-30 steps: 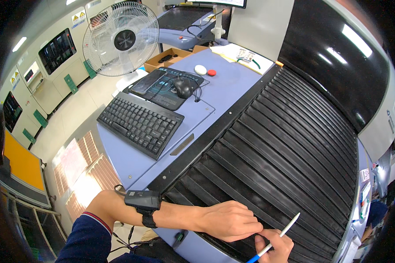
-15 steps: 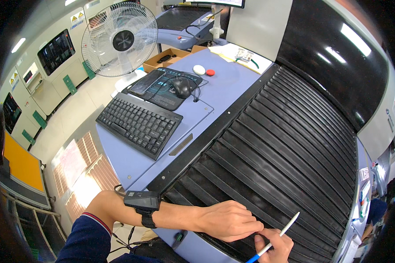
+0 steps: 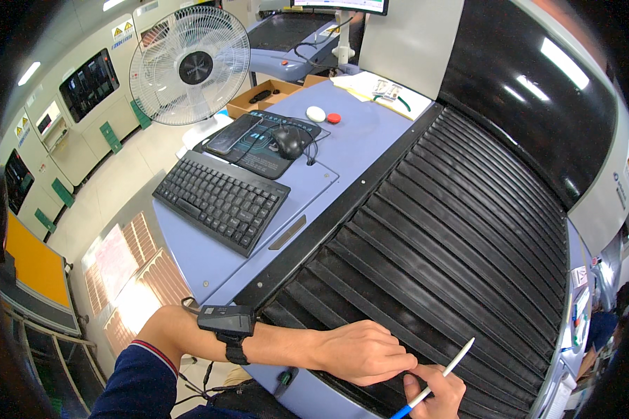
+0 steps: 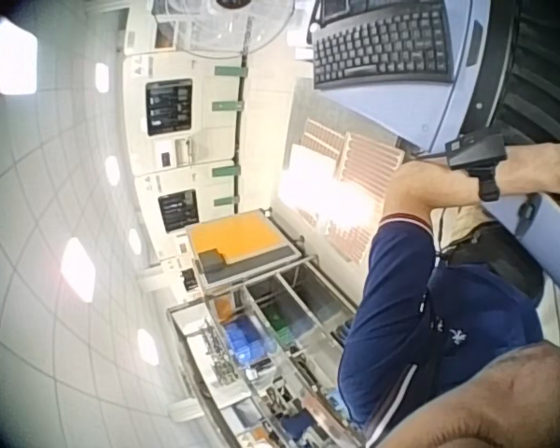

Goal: Operating an automated optical inspection machine to check copper patterned circuit board layers.

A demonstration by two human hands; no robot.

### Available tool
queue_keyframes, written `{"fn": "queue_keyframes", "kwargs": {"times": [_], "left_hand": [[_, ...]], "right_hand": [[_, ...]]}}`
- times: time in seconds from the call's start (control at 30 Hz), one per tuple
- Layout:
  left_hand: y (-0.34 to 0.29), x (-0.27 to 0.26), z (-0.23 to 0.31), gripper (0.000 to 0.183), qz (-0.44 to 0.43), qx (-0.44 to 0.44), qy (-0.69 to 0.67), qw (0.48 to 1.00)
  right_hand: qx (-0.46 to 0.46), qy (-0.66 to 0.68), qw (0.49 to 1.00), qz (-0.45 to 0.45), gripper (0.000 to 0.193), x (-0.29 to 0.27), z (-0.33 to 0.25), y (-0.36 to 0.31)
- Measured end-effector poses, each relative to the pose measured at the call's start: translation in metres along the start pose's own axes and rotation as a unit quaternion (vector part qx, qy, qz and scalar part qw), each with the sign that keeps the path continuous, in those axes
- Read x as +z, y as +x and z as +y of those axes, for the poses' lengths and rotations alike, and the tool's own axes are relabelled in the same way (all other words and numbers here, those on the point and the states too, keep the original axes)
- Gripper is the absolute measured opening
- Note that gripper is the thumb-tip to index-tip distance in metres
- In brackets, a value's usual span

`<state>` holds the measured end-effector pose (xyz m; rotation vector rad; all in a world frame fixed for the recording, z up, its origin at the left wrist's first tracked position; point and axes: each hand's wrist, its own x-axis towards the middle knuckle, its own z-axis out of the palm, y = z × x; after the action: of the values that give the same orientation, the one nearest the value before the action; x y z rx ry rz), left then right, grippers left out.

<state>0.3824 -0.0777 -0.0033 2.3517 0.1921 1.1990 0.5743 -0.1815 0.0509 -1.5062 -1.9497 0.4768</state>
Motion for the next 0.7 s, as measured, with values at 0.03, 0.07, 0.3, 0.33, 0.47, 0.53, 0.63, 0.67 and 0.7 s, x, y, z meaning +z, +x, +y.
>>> {"fn": "queue_keyframes", "kwargs": {"times": [0.03, 0.07, 0.3, 0.33, 0.47, 0.53, 0.63, 0.67, 0.7], "left_hand": [[-0.0003, 0.0002, -0.0004, 0.013, 0.001, 0.002, 0.000, 1.000], [-0.0003, 0.0005, -0.0006, 0.013, 0.002, 0.003, 0.000, 1.000], [-0.0018, -0.0012, -0.0004, 0.009, -0.043, -0.015, 0.019, 0.999], [-0.0014, -0.0011, -0.0002, 0.009, -0.039, -0.016, 0.018, 0.999], [-0.0002, 0.0003, -0.0011, 0.012, 0.000, 0.005, -0.001, 1.000], [-0.0003, -0.0003, -0.0006, 0.012, -0.004, 0.004, -0.003, 1.000], [-0.0016, -0.0003, -0.0010, 0.011, -0.020, -0.002, 0.007, 1.000], [-0.0018, 0.0002, -0.0013, 0.010, -0.034, -0.007, 0.018, 0.999], [-0.0013, 0.0002, -0.0012, 0.010, -0.034, -0.006, 0.018, 0.999]], "right_hand": [[0.000, 0.000, 1.000, 0.001, 0.014, 0.0000, -0.0003, 0.0000], [0.002, 0.000, 1.000, 0.000, 0.015, -0.0002, -0.0005, -0.0001], [0.004, 0.002, 1.000, 0.003, 0.014, 0.0007, 0.0018, -0.0012], [0.005, 0.002, 1.000, 0.003, 0.014, 0.0006, 0.0014, -0.0009], [-0.002, -0.006, 1.000, 0.004, 0.014, 0.0008, -0.0002, 0.0004], [-0.004, -0.007, 1.000, 0.005, 0.014, 0.0008, 0.0006, -0.0001], [0.001, 0.004, 1.000, 0.007, 0.015, 0.0009, 0.0014, -0.0009], [0.004, -0.002, 1.000, 0.005, 0.015, 0.0001, 0.0011, -0.0013], [0.008, -0.008, 1.000, 0.004, 0.015, -0.0005, 0.0010, -0.0016]]}}
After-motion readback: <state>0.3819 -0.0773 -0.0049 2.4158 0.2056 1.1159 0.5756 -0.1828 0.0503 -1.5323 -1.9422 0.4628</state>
